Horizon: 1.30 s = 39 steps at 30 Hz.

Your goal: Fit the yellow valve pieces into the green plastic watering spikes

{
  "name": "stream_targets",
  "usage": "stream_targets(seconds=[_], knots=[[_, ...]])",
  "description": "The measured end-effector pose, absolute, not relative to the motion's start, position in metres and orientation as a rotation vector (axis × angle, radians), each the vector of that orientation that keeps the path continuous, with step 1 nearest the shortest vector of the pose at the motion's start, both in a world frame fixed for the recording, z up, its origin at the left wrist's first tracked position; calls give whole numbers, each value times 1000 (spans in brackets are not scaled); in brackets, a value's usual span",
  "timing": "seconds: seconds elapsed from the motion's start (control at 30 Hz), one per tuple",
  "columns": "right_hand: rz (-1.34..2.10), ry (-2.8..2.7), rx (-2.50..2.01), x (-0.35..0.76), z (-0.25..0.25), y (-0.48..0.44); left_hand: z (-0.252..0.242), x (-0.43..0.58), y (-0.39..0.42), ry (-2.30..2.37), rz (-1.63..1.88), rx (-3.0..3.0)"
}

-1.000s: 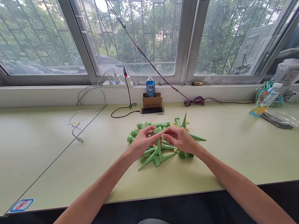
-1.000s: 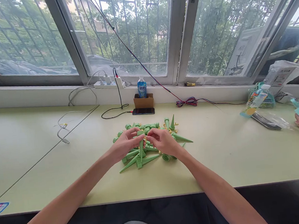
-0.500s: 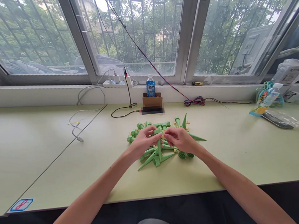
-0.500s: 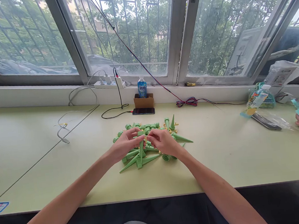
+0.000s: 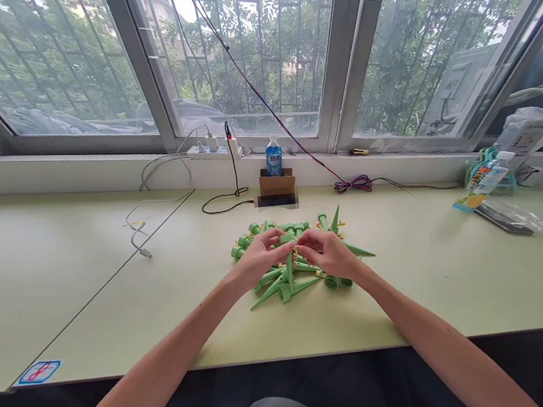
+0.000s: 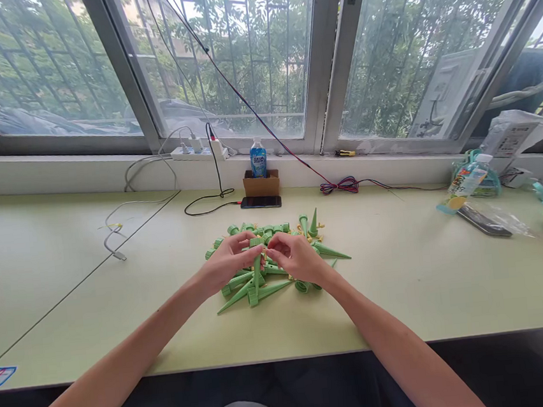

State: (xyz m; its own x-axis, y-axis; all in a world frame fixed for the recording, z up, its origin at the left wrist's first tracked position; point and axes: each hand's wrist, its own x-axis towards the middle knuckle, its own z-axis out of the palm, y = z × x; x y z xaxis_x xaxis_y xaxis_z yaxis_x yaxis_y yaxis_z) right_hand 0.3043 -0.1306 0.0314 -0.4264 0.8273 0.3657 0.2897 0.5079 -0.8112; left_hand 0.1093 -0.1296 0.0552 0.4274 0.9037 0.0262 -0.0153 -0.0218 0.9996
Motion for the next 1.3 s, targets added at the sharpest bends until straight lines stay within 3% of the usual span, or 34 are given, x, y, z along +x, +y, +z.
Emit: stream_targets(seconds=[1.3], knots=[[836, -2015, -972, 305, 30, -129, 55, 109, -130, 885, 896, 1417]])
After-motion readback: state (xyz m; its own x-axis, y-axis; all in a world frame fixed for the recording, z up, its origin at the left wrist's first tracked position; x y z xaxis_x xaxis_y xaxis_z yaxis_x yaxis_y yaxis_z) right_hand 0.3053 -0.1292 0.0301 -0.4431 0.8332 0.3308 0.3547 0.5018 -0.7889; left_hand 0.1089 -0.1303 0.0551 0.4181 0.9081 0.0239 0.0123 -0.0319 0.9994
